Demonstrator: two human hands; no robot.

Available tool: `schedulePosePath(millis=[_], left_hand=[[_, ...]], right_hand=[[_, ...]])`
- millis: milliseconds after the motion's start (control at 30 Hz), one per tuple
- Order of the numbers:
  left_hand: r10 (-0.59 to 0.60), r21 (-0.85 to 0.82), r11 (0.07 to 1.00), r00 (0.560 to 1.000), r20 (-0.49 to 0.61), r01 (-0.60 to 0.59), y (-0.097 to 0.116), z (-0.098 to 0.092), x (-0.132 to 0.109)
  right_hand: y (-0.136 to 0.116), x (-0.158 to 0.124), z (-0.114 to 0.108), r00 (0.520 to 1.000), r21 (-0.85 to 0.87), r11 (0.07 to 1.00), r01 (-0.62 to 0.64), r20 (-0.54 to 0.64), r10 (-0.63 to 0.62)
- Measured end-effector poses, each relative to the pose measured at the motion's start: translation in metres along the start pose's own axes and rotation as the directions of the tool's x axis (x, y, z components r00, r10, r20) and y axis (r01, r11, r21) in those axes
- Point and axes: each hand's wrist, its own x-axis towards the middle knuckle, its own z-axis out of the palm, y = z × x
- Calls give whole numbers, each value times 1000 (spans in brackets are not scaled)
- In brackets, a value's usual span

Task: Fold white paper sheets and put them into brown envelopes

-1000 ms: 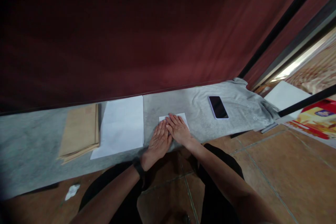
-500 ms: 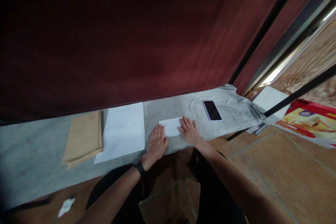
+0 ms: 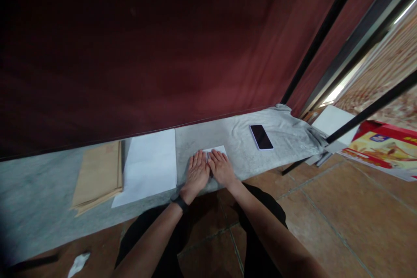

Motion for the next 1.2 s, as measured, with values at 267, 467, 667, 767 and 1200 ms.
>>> schedulePosePath(millis=[267, 467, 667, 767, 1200], left_hand=[[-63, 25, 998, 998, -1, 63, -12, 5, -5], [49, 15, 999, 996, 74, -51, -25, -12, -8], [200, 1, 979, 962, 184, -203, -30, -29, -9], [210, 3, 977, 959, 192, -214, -26, -34, -9], [-189, -719, 693, 977, -97, 62, -45, -64, 13]], right_hand=[[18, -10, 6, 993, -105, 991, -87, -85, 78], [44, -15, 3, 989, -112, 985, -131, -84, 122], [47, -15, -9, 994, -87, 990, -113, -16, 112], [44, -16, -15, 998, -6, 1000, -7, 62, 7], [60, 8, -48, 985, 579, 811, -83, -76, 155]])
